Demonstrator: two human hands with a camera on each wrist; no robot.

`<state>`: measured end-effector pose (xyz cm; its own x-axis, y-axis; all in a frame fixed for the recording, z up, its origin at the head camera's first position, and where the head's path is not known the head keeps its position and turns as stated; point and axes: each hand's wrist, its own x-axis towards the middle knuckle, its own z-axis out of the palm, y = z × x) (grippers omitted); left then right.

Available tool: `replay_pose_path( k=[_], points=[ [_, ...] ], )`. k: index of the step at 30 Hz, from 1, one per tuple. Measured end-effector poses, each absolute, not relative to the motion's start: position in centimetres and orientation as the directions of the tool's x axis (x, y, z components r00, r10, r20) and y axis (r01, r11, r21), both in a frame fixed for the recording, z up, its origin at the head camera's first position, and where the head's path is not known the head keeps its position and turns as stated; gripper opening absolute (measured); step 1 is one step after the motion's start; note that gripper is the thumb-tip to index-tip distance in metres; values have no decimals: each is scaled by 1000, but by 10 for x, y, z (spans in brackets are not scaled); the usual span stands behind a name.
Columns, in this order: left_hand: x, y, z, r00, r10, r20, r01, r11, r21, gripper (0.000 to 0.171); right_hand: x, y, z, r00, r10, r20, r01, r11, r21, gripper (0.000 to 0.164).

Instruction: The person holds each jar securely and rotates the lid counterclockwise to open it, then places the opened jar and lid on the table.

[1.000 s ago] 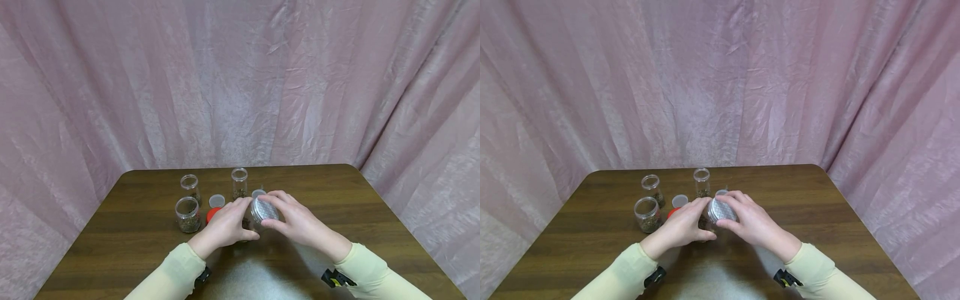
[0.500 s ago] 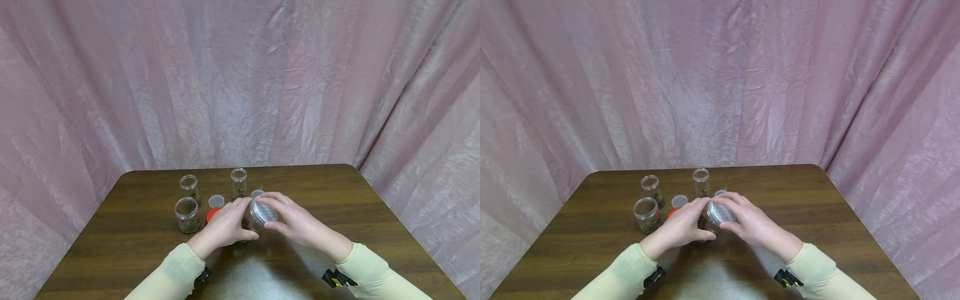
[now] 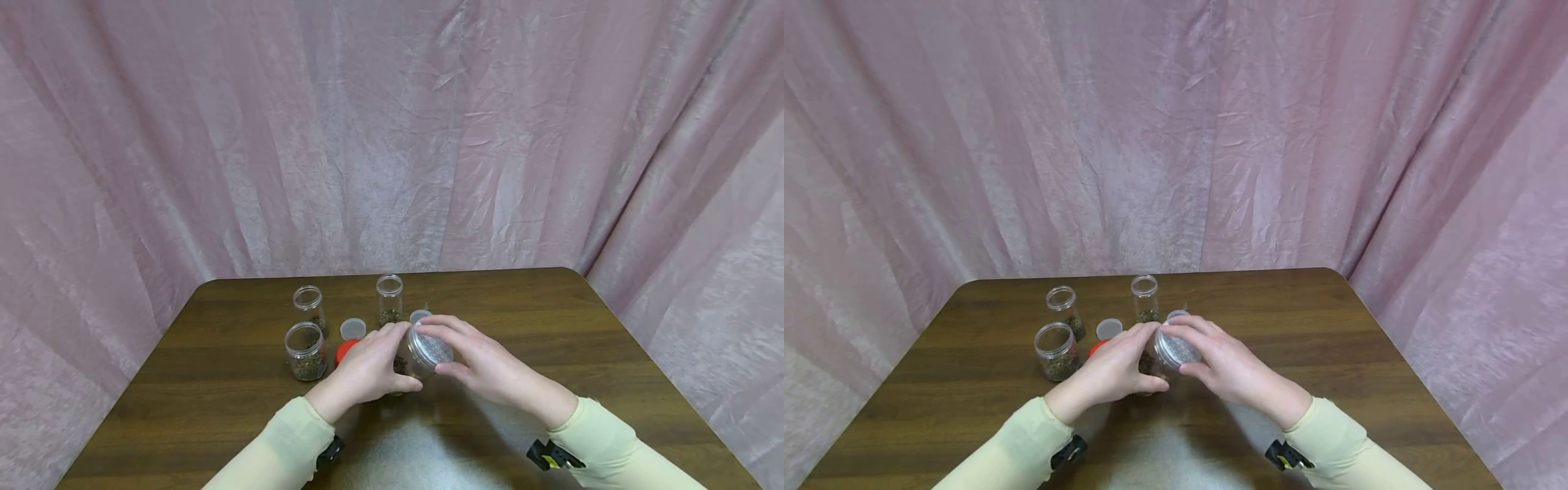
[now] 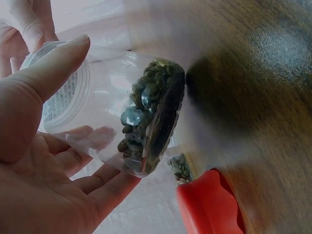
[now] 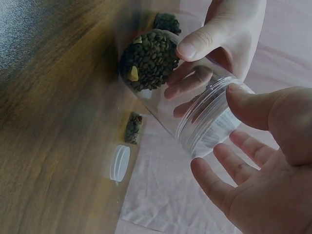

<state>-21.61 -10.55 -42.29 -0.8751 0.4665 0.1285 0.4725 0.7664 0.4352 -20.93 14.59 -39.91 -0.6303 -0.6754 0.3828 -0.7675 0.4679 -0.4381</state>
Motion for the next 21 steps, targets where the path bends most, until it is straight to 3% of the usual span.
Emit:
replay_pose_path(
  k=[5, 14, 21],
  points=[
    [-215, -106, -422, -875, 467, 130, 474, 765, 436, 93, -209, 145, -398, -632, -671, 387, -767, 469, -438, 67],
    [-215, -106, -422, -873, 471, 129, 478, 770, 423, 94, -206, 139, -393, -764, -549, 339, -645, 634, -427, 67],
    [-215, -106, -422, -873, 472, 127, 477, 769, 425, 95, -207, 135, -391, -800, -533, 275, -599, 681, -421, 67]
  ],
)
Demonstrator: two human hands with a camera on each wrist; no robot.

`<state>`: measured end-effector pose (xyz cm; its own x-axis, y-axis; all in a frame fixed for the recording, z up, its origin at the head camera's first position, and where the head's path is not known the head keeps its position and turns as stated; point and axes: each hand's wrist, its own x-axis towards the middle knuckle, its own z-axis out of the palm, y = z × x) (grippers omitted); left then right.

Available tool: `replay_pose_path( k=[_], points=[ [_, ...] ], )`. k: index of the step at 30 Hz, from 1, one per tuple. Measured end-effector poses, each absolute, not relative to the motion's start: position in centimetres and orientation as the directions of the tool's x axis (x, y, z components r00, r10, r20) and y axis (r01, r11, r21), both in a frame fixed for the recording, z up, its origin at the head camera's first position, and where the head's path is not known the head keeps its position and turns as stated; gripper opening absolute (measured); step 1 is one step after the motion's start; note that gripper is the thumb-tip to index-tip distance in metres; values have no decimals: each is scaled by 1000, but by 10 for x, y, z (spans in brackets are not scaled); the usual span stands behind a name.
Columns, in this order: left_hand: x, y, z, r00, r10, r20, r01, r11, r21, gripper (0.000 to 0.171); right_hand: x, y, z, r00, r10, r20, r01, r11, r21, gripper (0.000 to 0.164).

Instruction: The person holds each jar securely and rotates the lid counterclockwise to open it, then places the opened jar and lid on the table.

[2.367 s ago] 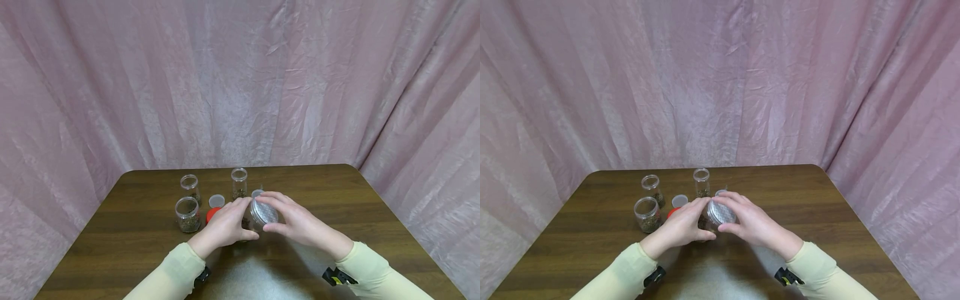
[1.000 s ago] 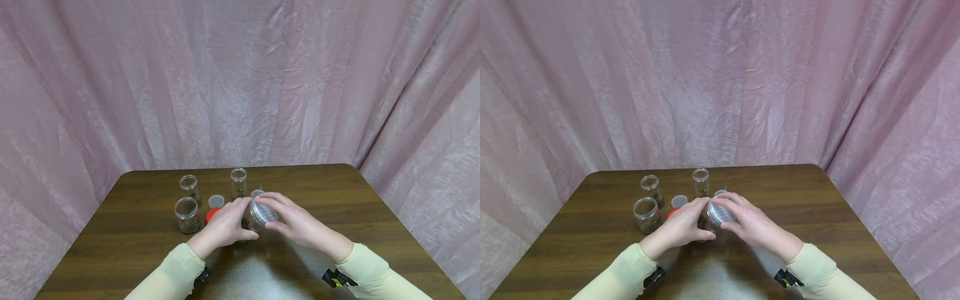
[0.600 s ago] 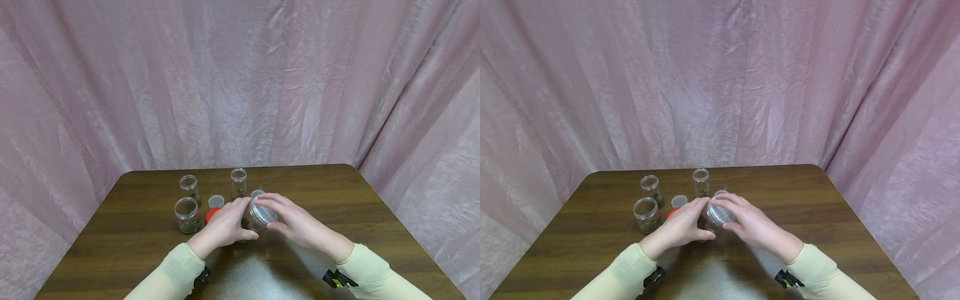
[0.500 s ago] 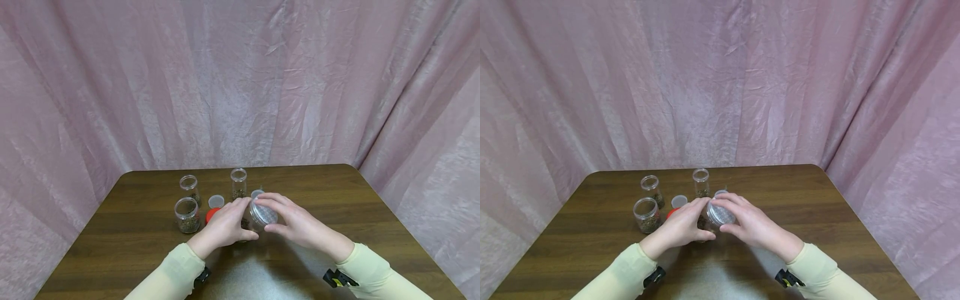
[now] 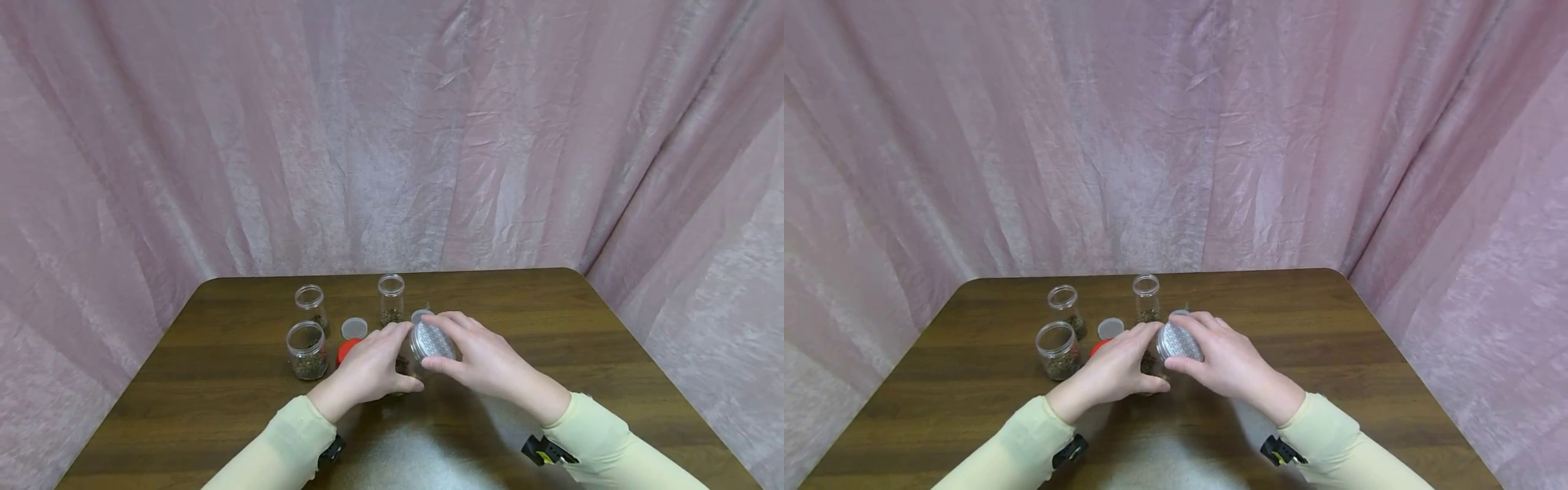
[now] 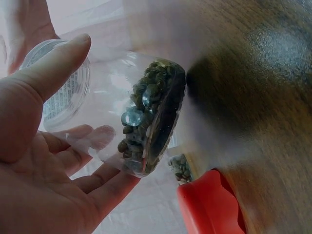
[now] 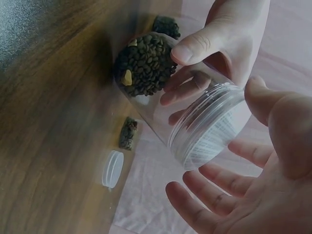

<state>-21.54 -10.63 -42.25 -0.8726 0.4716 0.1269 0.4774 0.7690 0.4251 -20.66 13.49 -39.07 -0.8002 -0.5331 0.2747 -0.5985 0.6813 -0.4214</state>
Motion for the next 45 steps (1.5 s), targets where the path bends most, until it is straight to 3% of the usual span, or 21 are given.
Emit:
replay_pose_path(
  k=[36, 41, 45],
  points=[
    [-217, -109, -425, -861, 492, 132, 498, 757, 424, 93, -211, 140, -394, -634, -710, 307, -760, 497, -419, 83],
    [-217, -109, -424, -859, 493, 139, 502, 758, 416, 94, -210, 138, -395, -641, -697, 321, -754, 495, -431, 85],
    [-216, -108, -425, -858, 492, 146, 505, 761, 407, 95, -208, 136, -394, -697, -640, 323, -710, 550, -441, 81]
  ],
)
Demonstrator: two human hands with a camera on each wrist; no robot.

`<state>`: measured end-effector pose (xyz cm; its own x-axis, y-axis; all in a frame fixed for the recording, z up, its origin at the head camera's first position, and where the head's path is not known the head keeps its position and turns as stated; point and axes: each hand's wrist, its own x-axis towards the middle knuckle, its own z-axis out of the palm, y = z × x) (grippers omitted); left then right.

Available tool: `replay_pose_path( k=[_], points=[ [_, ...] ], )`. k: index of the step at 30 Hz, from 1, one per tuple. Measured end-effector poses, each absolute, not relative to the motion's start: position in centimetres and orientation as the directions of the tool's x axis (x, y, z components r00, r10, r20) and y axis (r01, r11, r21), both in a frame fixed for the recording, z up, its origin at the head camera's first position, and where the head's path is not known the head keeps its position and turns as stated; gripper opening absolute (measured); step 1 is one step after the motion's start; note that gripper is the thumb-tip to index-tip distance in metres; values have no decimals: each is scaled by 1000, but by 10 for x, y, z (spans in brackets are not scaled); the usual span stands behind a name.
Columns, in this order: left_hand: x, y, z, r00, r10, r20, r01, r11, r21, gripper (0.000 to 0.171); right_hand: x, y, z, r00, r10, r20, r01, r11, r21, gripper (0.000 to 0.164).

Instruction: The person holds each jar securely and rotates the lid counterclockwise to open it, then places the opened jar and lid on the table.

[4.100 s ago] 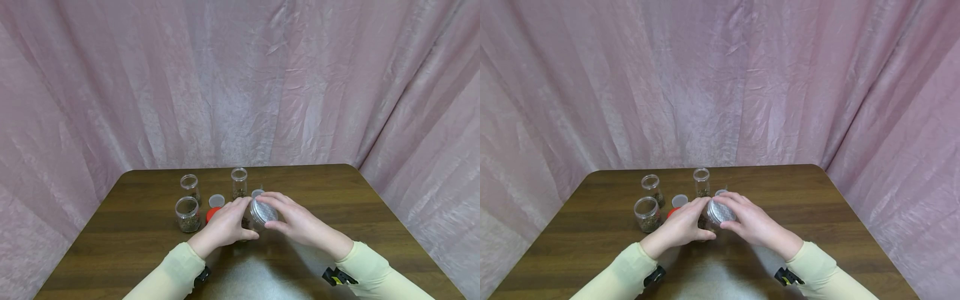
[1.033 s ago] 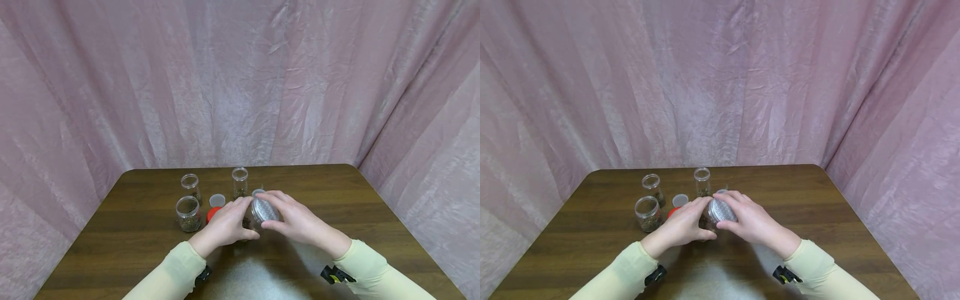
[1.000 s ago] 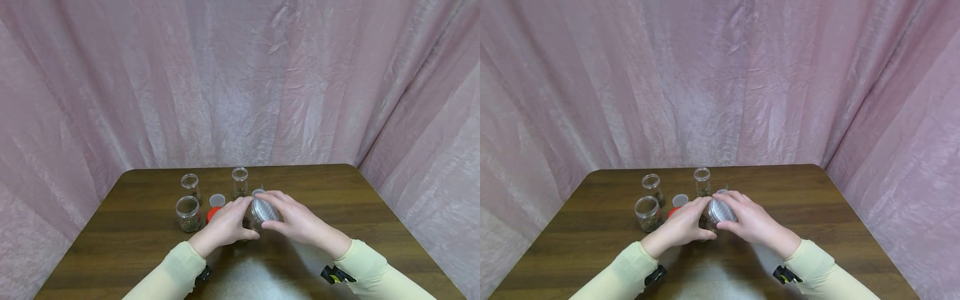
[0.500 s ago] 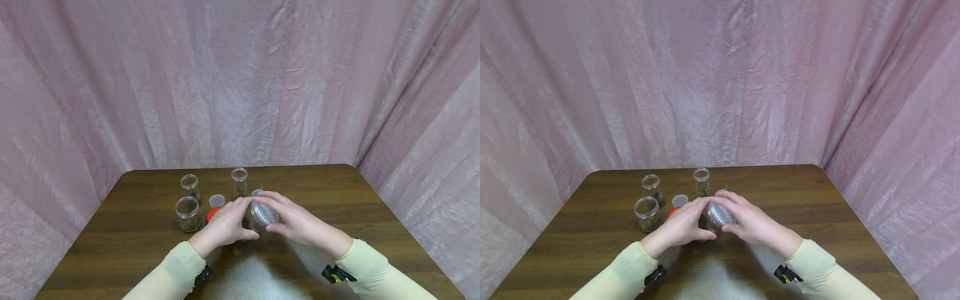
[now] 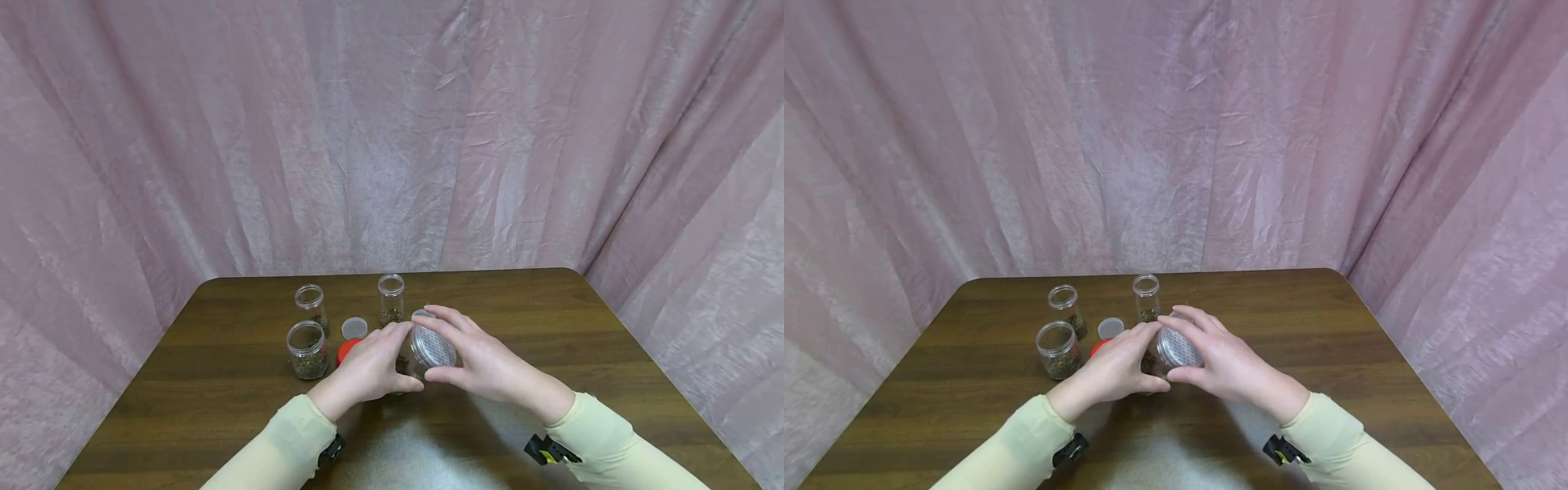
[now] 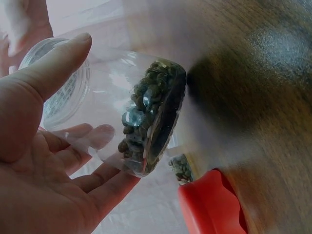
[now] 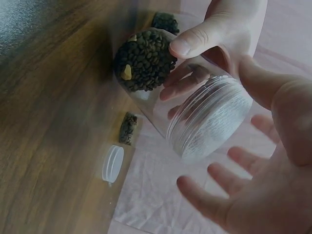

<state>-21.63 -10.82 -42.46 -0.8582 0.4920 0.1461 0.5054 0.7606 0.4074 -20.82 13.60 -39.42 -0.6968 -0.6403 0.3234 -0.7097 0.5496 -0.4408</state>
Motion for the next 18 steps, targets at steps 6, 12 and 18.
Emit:
replay_pose_path(
  k=[6, 12, 18],
  points=[
    [-216, -107, -425, -858, 493, 147, 506, 758, 412, 95, -207, 133, -393, -790, -538, 293, -611, 659, -438, 76],
    [-216, -107, -425, -855, 496, 154, 512, 757, 405, 96, -207, 130, -394, -812, -520, 264, -582, 689, -432, 75],
    [-216, -107, -425, -858, 493, 146, 506, 762, 404, 96, -208, 131, -395, -799, -539, 267, -599, 671, -437, 72]
  ],
)
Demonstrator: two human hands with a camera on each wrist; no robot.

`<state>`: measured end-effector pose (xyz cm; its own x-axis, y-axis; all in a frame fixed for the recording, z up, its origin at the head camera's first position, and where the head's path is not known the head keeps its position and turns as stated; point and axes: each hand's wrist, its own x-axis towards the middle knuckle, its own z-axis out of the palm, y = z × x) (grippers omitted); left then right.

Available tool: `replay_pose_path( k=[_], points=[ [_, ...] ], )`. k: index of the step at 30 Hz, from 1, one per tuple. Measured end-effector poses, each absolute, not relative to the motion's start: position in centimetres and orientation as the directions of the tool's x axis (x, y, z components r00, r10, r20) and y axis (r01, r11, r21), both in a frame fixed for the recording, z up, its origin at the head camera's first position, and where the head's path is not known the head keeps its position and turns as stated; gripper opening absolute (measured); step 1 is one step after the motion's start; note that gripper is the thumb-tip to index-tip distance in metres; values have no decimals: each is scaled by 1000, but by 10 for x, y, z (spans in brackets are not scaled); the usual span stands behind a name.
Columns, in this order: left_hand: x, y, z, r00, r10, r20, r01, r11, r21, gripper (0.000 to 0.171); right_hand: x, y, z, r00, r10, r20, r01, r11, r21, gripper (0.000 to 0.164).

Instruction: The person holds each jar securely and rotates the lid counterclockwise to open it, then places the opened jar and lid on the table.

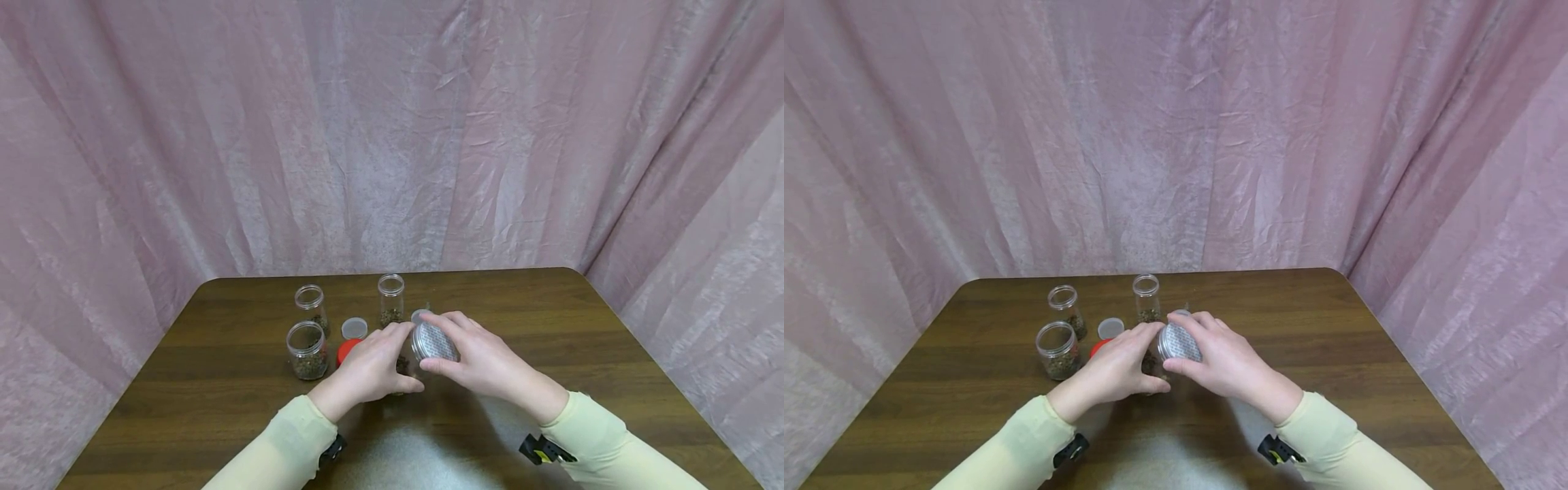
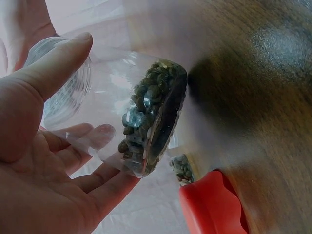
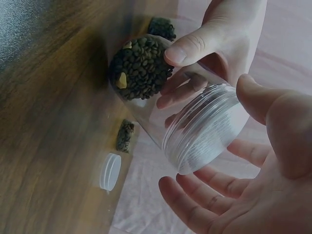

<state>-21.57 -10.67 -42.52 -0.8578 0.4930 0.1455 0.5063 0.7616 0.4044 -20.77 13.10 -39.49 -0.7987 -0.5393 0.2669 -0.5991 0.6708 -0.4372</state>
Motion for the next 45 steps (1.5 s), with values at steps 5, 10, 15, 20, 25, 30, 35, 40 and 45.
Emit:
replay_pose_path(
  k=[5, 10, 15, 20, 25, 30, 35, 40, 45],
  points=[
    [-215, -107, -425, -860, 490, 142, 502, 763, 407, 96, -208, 133, -395, -771, -569, 285, -632, 637, -441, 73],
    [-215, -107, -425, -859, 489, 149, 505, 763, 405, 95, -209, 135, -395, -734, -610, 299, -673, 593, -443, 77],
    [-215, -108, -425, -857, 492, 152, 509, 764, 396, 96, -210, 137, -396, -701, -643, 309, -705, 559, -436, 79],
    [-215, -108, -426, -856, 494, 152, 510, 763, 397, 97, -210, 137, -396, -679, -667, 307, -723, 532, -441, 81],
    [-216, -108, -426, -856, 493, 154, 510, 760, 402, 97, -210, 138, -396, -668, -670, 323, -733, 519, -440, 83],
    [-217, -108, -426, -860, 489, 147, 503, 761, 409, 97, -209, 138, -396, -738, -597, 315, -671, 602, -432, 78],
    [-217, -108, -427, -863, 486, 136, 496, 765, 411, 98, -209, 137, -396, -793, -539, 283, -607, 657, -447, 74],
    [-216, -107, -426, -861, 490, 136, 498, 761, 415, 97, -208, 136, -397, -802, -539, 256, -592, 666, -453, 73],
    [-216, -107, -426, -860, 492, 140, 502, 759, 416, 96, -208, 136, -397, -797, -546, 257, -599, 660, -453, 73]
  ],
)
